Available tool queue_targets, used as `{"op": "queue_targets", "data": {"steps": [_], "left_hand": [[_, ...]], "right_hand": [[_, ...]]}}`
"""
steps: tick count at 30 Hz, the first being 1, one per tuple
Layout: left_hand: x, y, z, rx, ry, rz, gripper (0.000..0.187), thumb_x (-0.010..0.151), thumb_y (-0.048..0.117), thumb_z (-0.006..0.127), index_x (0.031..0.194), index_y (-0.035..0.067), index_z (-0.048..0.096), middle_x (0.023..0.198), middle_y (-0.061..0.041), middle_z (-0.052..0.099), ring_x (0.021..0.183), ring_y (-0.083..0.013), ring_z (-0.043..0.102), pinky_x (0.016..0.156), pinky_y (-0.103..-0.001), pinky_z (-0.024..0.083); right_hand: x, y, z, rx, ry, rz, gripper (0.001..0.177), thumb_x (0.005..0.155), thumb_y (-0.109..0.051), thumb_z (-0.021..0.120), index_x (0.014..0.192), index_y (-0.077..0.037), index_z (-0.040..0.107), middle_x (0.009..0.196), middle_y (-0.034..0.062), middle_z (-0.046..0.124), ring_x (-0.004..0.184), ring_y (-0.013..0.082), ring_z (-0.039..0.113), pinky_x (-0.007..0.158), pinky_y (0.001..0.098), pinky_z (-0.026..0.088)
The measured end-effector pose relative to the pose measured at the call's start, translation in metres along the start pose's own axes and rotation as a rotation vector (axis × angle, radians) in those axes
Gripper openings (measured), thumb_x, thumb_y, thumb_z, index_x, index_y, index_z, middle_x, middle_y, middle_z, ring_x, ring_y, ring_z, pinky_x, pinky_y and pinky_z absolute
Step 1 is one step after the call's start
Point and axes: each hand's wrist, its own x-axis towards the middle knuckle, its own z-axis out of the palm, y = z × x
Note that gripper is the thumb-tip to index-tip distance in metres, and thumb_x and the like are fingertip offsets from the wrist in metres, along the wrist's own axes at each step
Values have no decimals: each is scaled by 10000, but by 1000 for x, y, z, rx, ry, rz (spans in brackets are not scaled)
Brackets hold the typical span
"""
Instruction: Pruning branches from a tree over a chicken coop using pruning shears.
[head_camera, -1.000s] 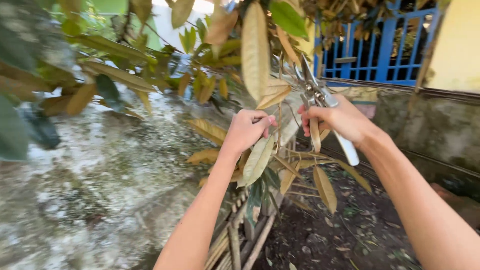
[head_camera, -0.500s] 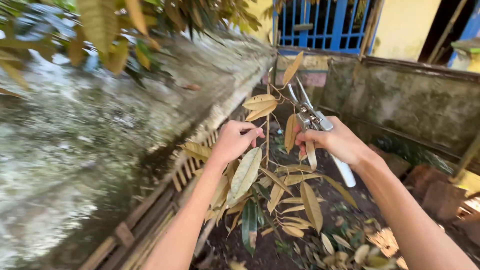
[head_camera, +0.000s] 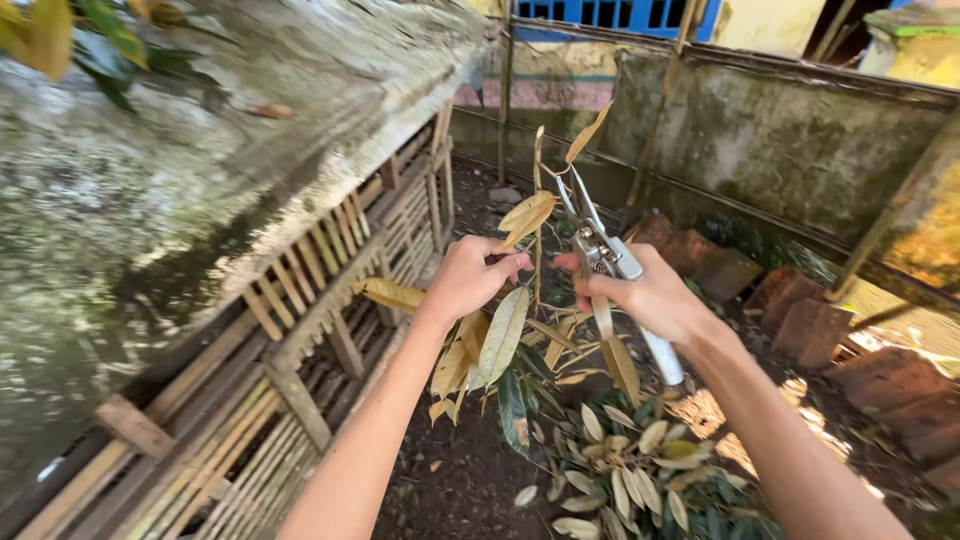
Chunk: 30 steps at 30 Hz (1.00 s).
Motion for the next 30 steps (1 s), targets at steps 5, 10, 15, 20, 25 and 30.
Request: {"op": "queue_targets", "data": {"steps": [5,10,15,20,25,30], "left_hand": [[1,4,39,-9,-47,-7,248,873,265,703,992,81,819,820,-77,796,765,-150,746,766,-313,555],[2,9,66,-7,-137,-32,247,869,267,712,1009,93,818,864,-72,804,804,-156,758,791,-316,553],[5,3,96,-49,-260,0,241,872,251,702,1018,96,813,891,-78,810,823,-155,762,792,-321,564],[-1,14,123,-10,-354,-3,268,879,283,739,1039,76,797,871,-149,780,791,-220,748,770,-355,548],[1,3,146,-17,-416,75,287,865,308,752,1023,75,810,865,-168,766,748,-234,733,752,-371,537],[1,-1,183,-6,-569,-14,258,932,286,694,1084,108,801,773,-152,760,607,-237,641,658,-394,520]], "right_hand": [[-28,15,-11,141,22,1,475,820,-54,601,1288,-19,674,865,42,704,755,138,662,753,332,543],[-47,31,-19,143,50,12,525,825,-39,610,1348,-34,653,848,75,716,790,149,677,779,342,549],[-68,50,-30,149,41,49,589,801,-56,614,1390,-64,610,916,52,720,841,133,685,819,329,569],[-81,80,-34,23,115,112,551,802,-197,673,1339,-79,651,970,58,768,917,182,707,934,383,523],[-91,93,-30,-147,226,296,531,780,-279,698,1287,-121,688,1003,90,810,1080,186,702,1068,419,384],[-98,117,-40,-49,247,286,554,792,-223,663,1335,-110,660,949,111,782,1029,184,728,1006,371,496]]}}
